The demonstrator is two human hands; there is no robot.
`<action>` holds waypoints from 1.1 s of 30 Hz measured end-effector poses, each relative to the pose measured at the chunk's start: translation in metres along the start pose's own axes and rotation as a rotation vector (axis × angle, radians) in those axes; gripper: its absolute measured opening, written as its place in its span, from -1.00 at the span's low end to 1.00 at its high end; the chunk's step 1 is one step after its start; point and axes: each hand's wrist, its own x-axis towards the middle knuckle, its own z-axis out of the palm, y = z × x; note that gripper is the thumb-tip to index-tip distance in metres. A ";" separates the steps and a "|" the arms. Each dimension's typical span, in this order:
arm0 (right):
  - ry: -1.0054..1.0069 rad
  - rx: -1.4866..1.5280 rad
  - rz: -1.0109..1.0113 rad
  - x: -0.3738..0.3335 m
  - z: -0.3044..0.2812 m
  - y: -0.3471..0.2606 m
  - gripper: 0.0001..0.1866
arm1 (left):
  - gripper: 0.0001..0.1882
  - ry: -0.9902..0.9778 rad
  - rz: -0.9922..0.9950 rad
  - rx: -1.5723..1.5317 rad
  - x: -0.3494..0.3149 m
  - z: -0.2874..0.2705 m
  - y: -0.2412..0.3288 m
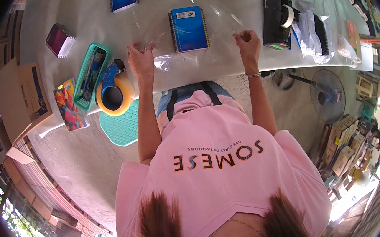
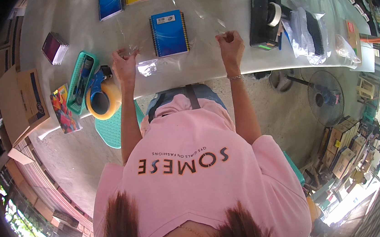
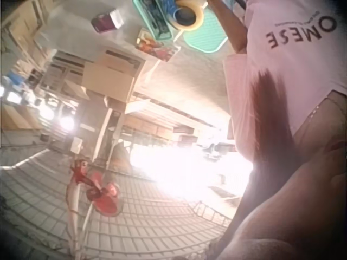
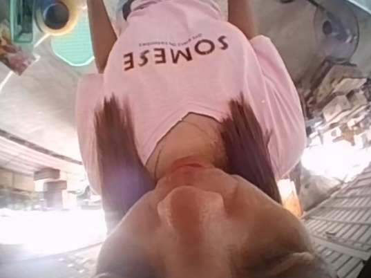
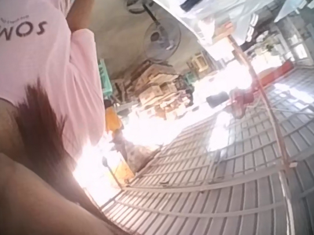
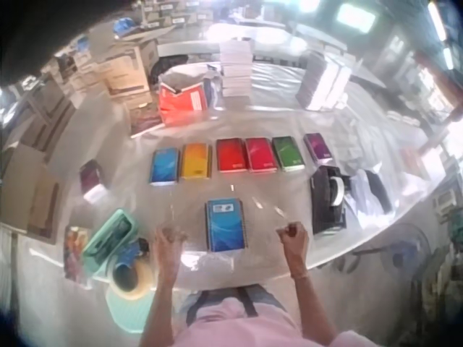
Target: The person organizes colored notebooks into a stack, places the stack inside a clear plastic sleeve, and seals it.
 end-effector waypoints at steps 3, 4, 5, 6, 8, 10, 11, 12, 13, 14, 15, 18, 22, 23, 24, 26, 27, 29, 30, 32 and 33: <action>0.020 0.035 -0.027 -0.002 0.000 0.005 -0.88 | -0.64 0.051 0.178 0.127 0.004 0.000 -0.010; 0.044 0.036 -0.052 -0.003 0.001 0.007 -0.89 | -0.67 0.082 0.189 0.096 0.005 0.000 -0.012; 0.066 0.038 -0.065 -0.005 0.002 0.007 -0.89 | -0.69 0.107 0.201 0.065 0.004 -0.001 -0.009; 0.089 0.040 -0.077 -0.006 0.003 0.007 -0.89 | -0.72 0.132 0.213 0.034 0.003 -0.002 -0.006; 0.124 0.010 -0.101 -0.009 0.005 0.004 -0.87 | -0.72 0.061 0.164 -0.185 0.002 -0.006 -0.001; 0.150 -0.054 -0.122 -0.011 0.005 -0.002 -0.86 | -0.74 0.052 0.155 -0.313 0.000 -0.007 -0.001; 0.158 -0.074 -0.181 -0.012 0.006 -0.002 -0.87 | -0.77 0.077 0.176 -0.333 -0.001 -0.005 0.001; 0.166 -0.094 -0.240 -0.013 0.007 -0.002 -0.87 | -0.79 0.101 0.196 -0.353 -0.003 -0.003 0.002; 0.174 -0.114 -0.299 -0.013 0.008 -0.001 -0.88 | -0.81 0.096 0.181 -0.393 -0.005 -0.001 0.002; 0.183 -0.093 -0.309 -0.013 0.008 0.003 -0.89 | -0.82 0.094 0.174 -0.433 -0.010 -0.002 0.007; 0.191 -0.073 -0.320 -0.011 0.010 0.009 -0.90 | -0.83 0.091 0.167 -0.474 -0.012 -0.002 0.011; 0.117 -0.036 -0.150 -0.014 0.008 -0.002 -0.91 | -0.89 0.107 0.211 -0.460 -0.015 0.002 0.006; 0.153 -0.219 -0.285 -0.012 0.006 0.001 -0.93 | -0.89 0.174 0.430 -0.033 -0.015 -0.002 -0.001; 0.143 -0.260 -0.313 -0.011 0.006 0.002 -0.93 | -0.86 0.256 0.522 0.141 -0.015 -0.003 -0.002; 0.134 -0.300 -0.342 -0.011 0.005 0.003 -0.92 | -0.83 0.337 0.611 0.318 -0.015 -0.003 -0.003; 0.138 -0.376 -0.400 -0.011 0.006 0.003 -0.91 | -0.81 0.232 0.525 0.346 -0.016 -0.002 0.000; 0.151 -0.412 -0.429 -0.012 0.007 0.002 -0.91 | -0.80 0.179 0.482 0.360 -0.017 -0.001 0.003; 0.114 -0.484 -0.423 -0.010 0.008 0.000 -0.89 | -0.82 0.154 0.493 0.175 -0.013 0.006 0.006; 0.063 -0.521 -0.387 -0.008 0.008 0.000 -0.88 | -0.83 0.142 0.498 0.083 -0.011 0.008 0.006; -0.003 -0.509 -0.394 0.000 0.008 0.004 -0.87 | -0.81 0.045 0.458 -0.006 -0.004 0.007 0.005; -0.014 -0.461 -0.436 0.007 0.012 0.009 -0.86 | -0.80 -0.008 0.444 -0.053 -0.001 0.008 0.006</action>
